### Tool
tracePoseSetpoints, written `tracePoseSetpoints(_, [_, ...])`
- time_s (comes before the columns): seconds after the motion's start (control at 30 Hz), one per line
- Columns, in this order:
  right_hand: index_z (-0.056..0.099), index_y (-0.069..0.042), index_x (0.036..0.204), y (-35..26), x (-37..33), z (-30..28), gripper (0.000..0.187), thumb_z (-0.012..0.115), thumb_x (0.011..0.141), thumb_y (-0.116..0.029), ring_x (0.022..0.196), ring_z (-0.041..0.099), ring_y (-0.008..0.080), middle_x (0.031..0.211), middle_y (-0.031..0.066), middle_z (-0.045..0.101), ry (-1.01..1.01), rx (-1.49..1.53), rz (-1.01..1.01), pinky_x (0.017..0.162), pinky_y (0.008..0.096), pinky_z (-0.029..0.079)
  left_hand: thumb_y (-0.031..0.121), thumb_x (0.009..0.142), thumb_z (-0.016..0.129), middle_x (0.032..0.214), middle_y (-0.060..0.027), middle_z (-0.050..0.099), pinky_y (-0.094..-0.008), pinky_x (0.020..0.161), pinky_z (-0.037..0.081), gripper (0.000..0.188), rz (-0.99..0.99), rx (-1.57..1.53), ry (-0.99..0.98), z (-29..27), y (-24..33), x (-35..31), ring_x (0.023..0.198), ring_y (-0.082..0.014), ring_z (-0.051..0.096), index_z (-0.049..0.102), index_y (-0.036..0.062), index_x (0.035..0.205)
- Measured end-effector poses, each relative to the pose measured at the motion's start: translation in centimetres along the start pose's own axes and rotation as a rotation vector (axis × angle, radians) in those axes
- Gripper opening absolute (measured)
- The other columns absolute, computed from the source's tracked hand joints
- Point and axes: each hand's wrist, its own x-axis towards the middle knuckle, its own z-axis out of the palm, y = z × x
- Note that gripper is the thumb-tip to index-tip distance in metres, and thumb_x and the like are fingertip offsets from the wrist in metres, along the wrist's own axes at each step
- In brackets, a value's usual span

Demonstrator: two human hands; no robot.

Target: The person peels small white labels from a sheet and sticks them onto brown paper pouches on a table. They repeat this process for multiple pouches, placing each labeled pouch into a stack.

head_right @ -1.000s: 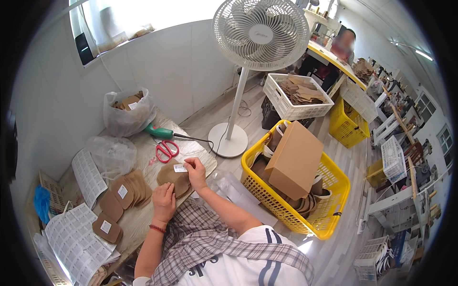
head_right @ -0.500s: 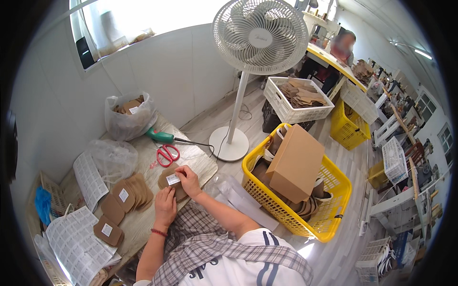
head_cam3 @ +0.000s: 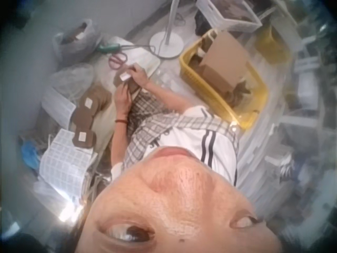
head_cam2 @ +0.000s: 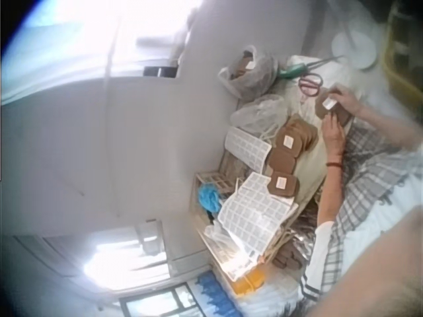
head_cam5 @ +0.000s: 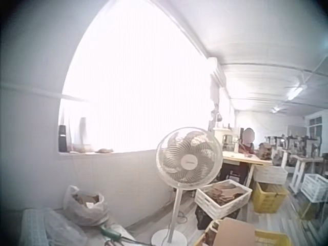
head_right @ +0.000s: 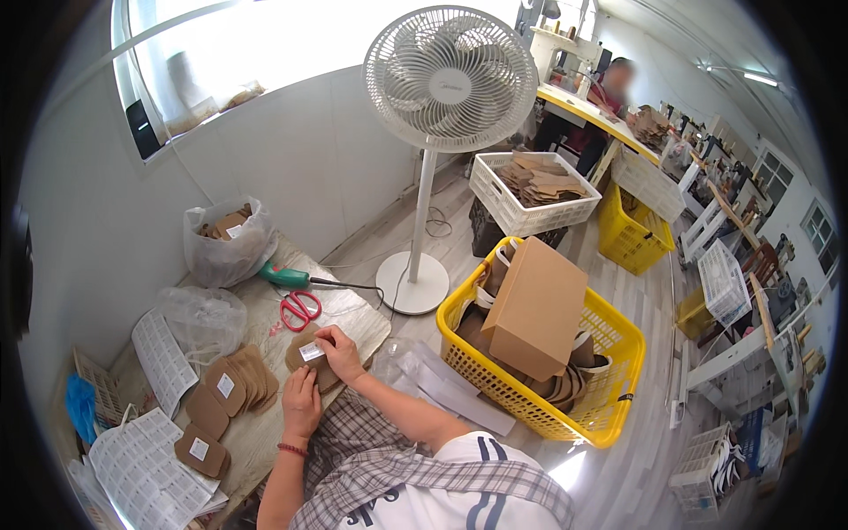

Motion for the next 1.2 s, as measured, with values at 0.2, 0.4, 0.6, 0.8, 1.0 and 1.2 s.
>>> tracePoseSetpoints(0.2, [0.066,-0.001,0.110,-0.1,-0.1,0.0,0.014,0.067,0.097,-0.005,0.093,0.067,0.0110,0.099,0.0050,0.072,-0.010,-0.014,-0.017,0.085,0.0267,0.054,0.002,0.090,0.064,0.130,-0.0180,0.063,-0.0481,0.106,0.048,0.034,0.005,-0.001,0.007,0.0,0.0,-0.1,0.122,-0.0380,0.059,0.066,-0.0021,0.124])
tracePoseSetpoints(0.4, [0.066,-0.001,0.111,-0.1,-0.1,-0.1,0.014,0.067,0.097,-0.005,0.094,0.067,0.0116,0.100,0.0056,0.073,-0.019,-0.008,0.000,0.085,0.0270,0.054,0.002,0.089,0.065,0.130,-0.0178,0.063,-0.0479,0.106,0.048,0.034,0.005,-0.004,0.007,0.0,-0.1,-0.1,0.122,-0.0377,0.059,0.066,-0.0021,0.123])
tracePoseSetpoints(0.6, [0.066,0.000,0.111,-0.3,-0.1,-0.1,0.015,0.067,0.097,-0.005,0.093,0.067,0.0117,0.100,0.0062,0.073,-0.024,-0.031,0.006,0.085,0.0271,0.054,0.002,0.089,0.065,0.130,-0.0175,0.063,-0.0477,0.106,0.048,0.034,0.008,0.003,0.009,0.1,-0.2,-0.1,0.122,-0.0375,0.059,0.066,-0.0021,0.123])
tracePoseSetpoints(0.8, [0.067,-0.001,0.109,-0.3,-0.2,-0.1,0.014,0.068,0.096,-0.006,0.092,0.067,0.0115,0.099,0.0057,0.073,-0.022,-0.029,0.001,0.084,0.0275,0.054,0.003,0.090,0.065,0.130,-0.0172,0.063,-0.0475,0.106,0.048,0.033,0.009,0.001,0.011,0.1,-0.1,-0.2,0.122,-0.0375,0.059,0.066,-0.0016,0.123])
tracePoseSetpoints(1.0, [0.067,0.000,0.106,-2.0,1.2,-0.4,0.014,0.068,0.095,-0.009,0.086,0.071,0.0177,0.092,0.0116,0.074,0.019,-0.047,-0.052,0.078,0.0313,0.056,0.002,0.090,0.065,0.129,-0.0172,0.063,-0.0482,0.105,0.048,0.033,0.005,0.005,0.012,-0.1,0.0,0.5,0.121,-0.0377,0.059,0.066,-0.0010,0.123])
tracePoseSetpoints(1.2, [0.068,-0.001,0.106,-0.4,-0.4,0.2,0.013,0.069,0.096,-0.009,0.089,0.068,0.0113,0.093,0.0057,0.073,0.020,-0.068,-0.047,0.081,0.0285,0.055,0.002,0.089,0.065,0.129,-0.0171,0.063,-0.0471,0.105,0.049,0.034,0.012,-0.008,0.011,-0.1,-0.1,-0.4,0.120,-0.0373,0.059,0.066,-0.0009,0.122])
